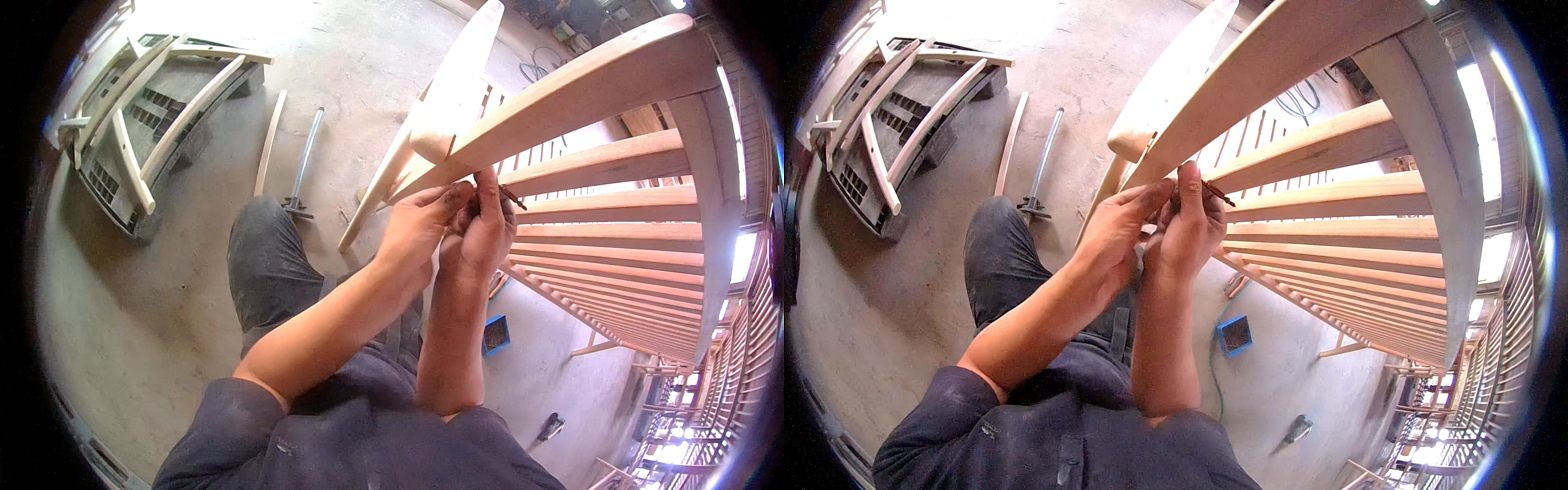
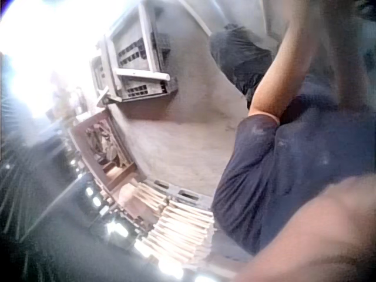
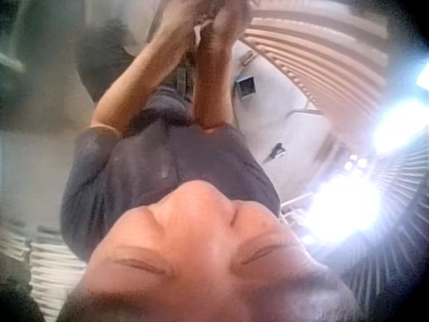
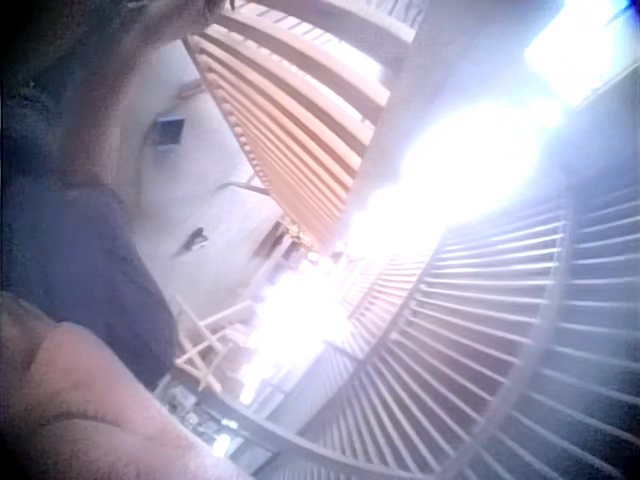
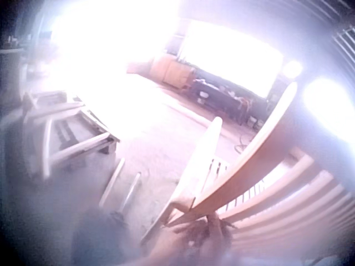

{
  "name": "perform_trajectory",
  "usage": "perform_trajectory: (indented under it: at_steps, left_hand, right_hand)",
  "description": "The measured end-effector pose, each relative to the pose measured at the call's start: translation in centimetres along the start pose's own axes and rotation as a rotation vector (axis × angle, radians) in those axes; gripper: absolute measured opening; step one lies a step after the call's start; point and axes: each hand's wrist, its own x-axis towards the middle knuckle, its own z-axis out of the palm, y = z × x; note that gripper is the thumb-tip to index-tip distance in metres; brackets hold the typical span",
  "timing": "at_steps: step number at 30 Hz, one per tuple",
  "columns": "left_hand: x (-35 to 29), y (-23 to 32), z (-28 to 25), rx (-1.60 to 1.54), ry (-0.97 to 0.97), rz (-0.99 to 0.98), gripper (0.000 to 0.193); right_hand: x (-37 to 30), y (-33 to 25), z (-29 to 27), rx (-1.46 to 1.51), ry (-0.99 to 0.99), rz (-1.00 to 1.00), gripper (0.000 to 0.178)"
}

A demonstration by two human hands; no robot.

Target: The person assembles a wooden chair by hand, inserting screws into pre-drilled holes and tightening them with a pneumatic screwdriver. The person works on the chair frame, attaching the backrest slats to the legs and seat frame.

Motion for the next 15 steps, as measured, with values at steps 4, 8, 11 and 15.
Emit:
perform_trajectory:
  at_steps: [4, 8, 11, 15]
  left_hand:
    - [1.3, -0.9, 0.8, -0.16, -0.075, -0.047, 0.039]
    - [1.6, -0.9, 2.1, -0.268, -0.035, -0.004, 0.026]
    - [1.7, -1.0, 2.8, -0.344, 0.077, -0.033, 0.024]
    - [2.4, -1.3, 3.4, -0.454, 0.118, -0.014, 0.023]
  right_hand:
    - [0.1, -0.7, 0.1, -0.01, -0.006, 0.03, 0.019]
    - [0.5, -1.4, -0.3, -0.107, -0.011, 0.028, 0.024]
    - [0.6, -1.5, -1.5, -0.171, -0.08, 0.027, 0.027]
    - [1.4, -1.8, -2.5, -0.221, -0.184, -0.022, 0.034]
